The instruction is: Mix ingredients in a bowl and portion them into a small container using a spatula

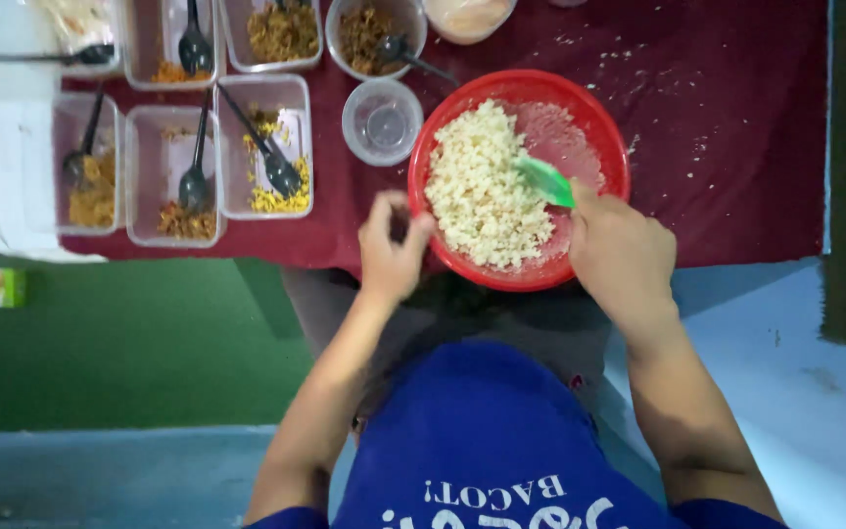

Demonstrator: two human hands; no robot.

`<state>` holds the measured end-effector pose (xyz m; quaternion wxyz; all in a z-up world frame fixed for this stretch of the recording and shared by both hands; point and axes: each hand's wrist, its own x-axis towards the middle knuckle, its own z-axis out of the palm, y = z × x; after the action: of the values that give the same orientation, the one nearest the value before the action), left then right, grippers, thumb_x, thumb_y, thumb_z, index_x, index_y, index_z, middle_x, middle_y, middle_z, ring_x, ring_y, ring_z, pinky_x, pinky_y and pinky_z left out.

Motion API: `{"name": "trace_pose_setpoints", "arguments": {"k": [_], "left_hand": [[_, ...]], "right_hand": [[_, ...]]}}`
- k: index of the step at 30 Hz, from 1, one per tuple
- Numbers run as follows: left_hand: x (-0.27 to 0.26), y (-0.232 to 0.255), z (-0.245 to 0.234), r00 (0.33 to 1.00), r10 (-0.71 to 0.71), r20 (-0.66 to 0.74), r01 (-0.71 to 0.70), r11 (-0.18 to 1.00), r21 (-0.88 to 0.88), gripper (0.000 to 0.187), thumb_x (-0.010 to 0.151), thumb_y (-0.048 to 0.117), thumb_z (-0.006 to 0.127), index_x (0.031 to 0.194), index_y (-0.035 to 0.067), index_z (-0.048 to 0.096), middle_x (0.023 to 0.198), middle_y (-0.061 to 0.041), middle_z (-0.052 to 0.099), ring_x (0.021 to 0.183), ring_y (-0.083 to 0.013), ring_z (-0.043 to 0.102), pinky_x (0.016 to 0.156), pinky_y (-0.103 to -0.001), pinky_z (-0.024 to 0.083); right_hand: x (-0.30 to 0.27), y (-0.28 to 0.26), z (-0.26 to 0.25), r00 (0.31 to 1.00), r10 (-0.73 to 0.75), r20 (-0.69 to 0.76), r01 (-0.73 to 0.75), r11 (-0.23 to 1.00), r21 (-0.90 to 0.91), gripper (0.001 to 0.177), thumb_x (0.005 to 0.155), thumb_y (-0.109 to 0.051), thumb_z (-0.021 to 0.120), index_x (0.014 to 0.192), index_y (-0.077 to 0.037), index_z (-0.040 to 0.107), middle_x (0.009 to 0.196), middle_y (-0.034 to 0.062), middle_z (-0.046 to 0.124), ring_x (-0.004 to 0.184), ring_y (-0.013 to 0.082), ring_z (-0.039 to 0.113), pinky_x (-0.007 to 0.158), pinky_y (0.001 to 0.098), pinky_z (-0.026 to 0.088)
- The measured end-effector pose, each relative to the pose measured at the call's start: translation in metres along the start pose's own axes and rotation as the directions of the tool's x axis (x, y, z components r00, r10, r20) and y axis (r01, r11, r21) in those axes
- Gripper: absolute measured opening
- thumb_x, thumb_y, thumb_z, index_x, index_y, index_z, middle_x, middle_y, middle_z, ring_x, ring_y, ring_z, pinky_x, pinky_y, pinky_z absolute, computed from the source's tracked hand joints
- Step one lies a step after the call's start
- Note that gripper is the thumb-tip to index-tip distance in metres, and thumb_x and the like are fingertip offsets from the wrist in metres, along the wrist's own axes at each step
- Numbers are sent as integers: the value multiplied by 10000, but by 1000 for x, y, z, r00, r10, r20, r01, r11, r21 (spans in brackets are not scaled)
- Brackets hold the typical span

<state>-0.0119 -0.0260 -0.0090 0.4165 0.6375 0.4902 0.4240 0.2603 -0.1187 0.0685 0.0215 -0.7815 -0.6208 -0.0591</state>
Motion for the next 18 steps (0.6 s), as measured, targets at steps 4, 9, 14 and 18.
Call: {"name": "trace_pose_setpoints", "arguments": {"k": [4, 9, 14, 18], "left_hand": [[-24, 9, 12, 990, -83, 113, 82, 996, 17, 344, 763, 411, 895, 829, 185, 644, 554, -6, 631, 515, -191, 651, 498, -301, 510], [-4, -11, 17, 972, -216, 87, 232, 937, -260, 164, 956, 222, 709, 882, 111, 614, 636, -86, 670, 429, -161, 600, 411, -276, 497], [15, 12, 1, 980, -186, 78, 190, 980, -58, 245, 964, 331, 702, 979, 129, 563, 766, -122, 696, 608, -267, 673, 570, -369, 537], [29, -5, 1, 996, -33, 79, 32, 999, 14, 220, 1010, 290, 591, 962, 85, 524, 734, -177, 662, 681, -337, 665, 662, -457, 520]], "right_hand": [[7, 4, -21, 998, 21, -53, -20, 1000, 15, 340, 973, -359, 601, 1276, -391, 754, 885, 38, 725, 616, 408, 701, 601, 548, 593], [46, 6, 1, 867, -209, -453, 136, 973, -188, 462, 1002, -225, 516, 1414, -330, 695, 804, -57, 587, 685, 141, 641, 599, 276, 553], [58, -13, 15, 950, -93, -299, 76, 995, -66, 573, 925, -176, 524, 1498, -201, 551, 961, 65, 638, 771, 255, 683, 601, 423, 580], [51, -15, 21, 1000, -11, -24, 15, 986, 165, 589, 949, -164, 425, 1535, -181, 471, 1098, 144, 699, 756, 413, 749, 636, 592, 595]]}}
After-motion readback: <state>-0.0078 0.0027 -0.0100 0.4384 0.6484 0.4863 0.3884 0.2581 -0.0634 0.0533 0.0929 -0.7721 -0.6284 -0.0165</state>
